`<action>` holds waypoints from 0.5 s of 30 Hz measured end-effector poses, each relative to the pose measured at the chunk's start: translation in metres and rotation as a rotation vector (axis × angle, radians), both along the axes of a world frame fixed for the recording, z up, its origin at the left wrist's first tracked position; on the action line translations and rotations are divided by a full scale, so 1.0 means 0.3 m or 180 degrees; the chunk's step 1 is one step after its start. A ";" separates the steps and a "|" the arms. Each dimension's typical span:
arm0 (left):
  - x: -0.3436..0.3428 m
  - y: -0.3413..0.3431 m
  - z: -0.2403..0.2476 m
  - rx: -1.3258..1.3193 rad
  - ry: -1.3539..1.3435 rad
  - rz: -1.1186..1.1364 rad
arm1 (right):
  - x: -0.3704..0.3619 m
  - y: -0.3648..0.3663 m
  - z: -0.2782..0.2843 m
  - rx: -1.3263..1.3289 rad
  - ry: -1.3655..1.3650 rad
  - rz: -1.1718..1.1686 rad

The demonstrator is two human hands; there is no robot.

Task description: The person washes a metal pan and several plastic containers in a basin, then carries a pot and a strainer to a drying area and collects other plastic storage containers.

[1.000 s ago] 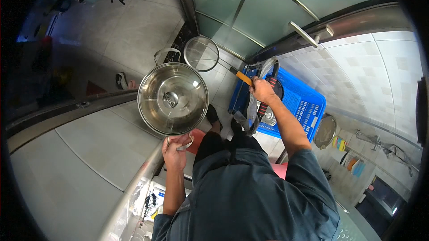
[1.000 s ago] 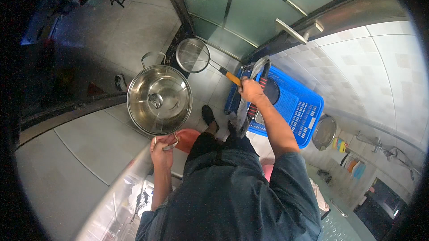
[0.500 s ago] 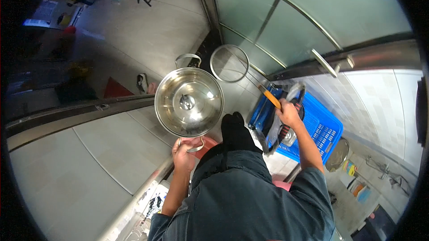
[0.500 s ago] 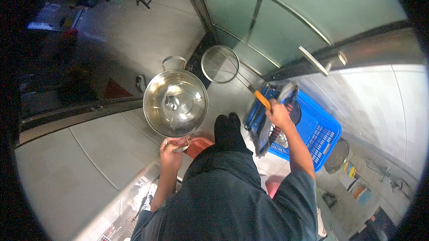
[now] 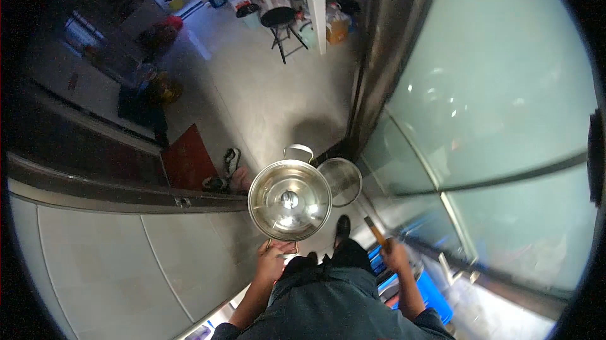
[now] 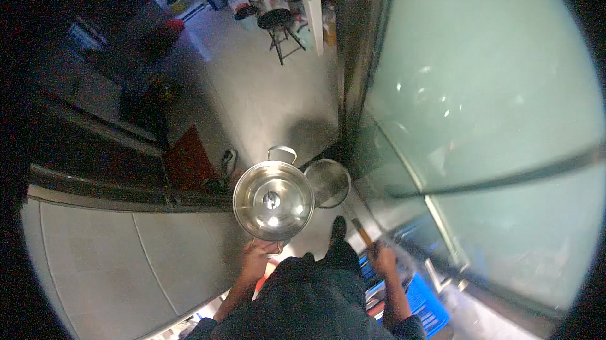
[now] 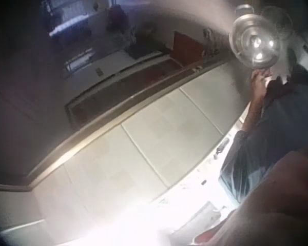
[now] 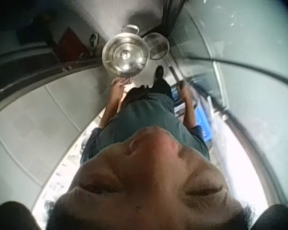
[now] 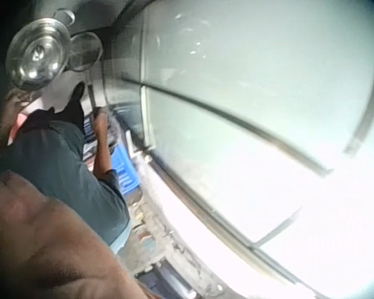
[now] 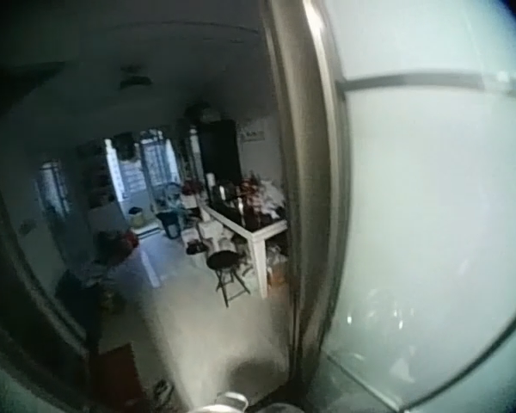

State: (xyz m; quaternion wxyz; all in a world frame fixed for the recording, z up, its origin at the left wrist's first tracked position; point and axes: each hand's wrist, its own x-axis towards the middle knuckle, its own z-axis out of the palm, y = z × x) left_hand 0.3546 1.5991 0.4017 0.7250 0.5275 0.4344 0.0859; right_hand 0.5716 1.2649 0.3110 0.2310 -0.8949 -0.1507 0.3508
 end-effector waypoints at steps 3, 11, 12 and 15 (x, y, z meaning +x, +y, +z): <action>0.136 0.038 -0.024 -0.0402 -0.0749 0.0654 | 0.134 0.119 -0.033 0.0135 -0.0013 0.0192; 0.525 0.319 0.013 -0.0914 -0.1666 0.1460 | 0.445 0.486 0.113 0.0543 0.0062 0.0333; 0.574 0.370 0.013 -0.0934 -0.1687 0.1462 | 0.480 0.526 0.108 0.0507 0.0048 0.0358; 0.711 0.535 0.017 -0.0890 -0.1678 0.1470 | 0.586 0.646 0.119 0.0576 -0.0107 0.0412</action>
